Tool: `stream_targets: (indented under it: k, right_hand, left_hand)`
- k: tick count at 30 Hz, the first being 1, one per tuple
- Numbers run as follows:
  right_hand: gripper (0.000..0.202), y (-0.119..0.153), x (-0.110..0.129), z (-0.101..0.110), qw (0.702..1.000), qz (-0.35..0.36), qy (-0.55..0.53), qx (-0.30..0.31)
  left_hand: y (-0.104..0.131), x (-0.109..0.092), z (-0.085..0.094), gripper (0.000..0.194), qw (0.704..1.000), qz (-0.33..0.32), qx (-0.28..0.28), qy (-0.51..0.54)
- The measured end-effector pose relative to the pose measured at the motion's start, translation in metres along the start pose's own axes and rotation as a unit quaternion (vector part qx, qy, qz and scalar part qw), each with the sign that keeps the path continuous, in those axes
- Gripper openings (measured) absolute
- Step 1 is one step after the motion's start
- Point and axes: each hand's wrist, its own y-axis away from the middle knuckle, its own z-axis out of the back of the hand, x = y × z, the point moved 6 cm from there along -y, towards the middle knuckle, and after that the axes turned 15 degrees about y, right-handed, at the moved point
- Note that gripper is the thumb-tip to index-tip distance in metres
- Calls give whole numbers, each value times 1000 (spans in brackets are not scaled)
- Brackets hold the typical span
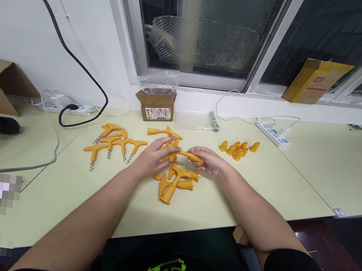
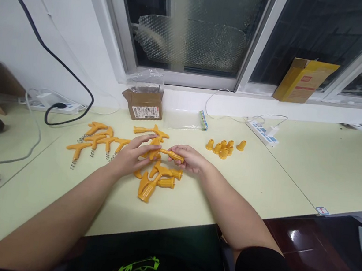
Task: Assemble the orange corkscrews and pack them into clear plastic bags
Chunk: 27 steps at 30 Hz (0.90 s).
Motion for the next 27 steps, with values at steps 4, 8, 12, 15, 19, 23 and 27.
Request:
stream_targets:
  k: [4, 8, 12, 15, 19, 23, 27]
  right_hand:
    - [36, 2, -1, -2, 999, -15, 4, 43]
    - [37, 2, 3, -6, 988, 57, 136, 34]
    - [26, 8, 22, -5, 908, 231, 338, -83]
    - [19, 15, 34, -8, 815, 323, 457, -150]
    - [11, 21, 40, -10, 725, 369, 546, -201]
    - [7, 27, 45, 2, 687, 353, 573, -275]
    - [9, 28, 44, 32, 713, 280, 551, -331]
  left_hand:
    - [-3, -4, 1, 32, 999, -18, -10, 48]
    - [2, 7, -3, 21, 988, 104, -16, 112]
    - [10, 20, -6, 37, 935, 239, -86, 246]
    - [9, 23, -10, 46, 884, 296, -129, 339]
    - [8, 27, -13, 46, 823, 352, -160, 416]
    - [16, 46, 1, 46, 771, 392, -232, 444]
    - [29, 71, 28, 47, 748, 389, -303, 444]
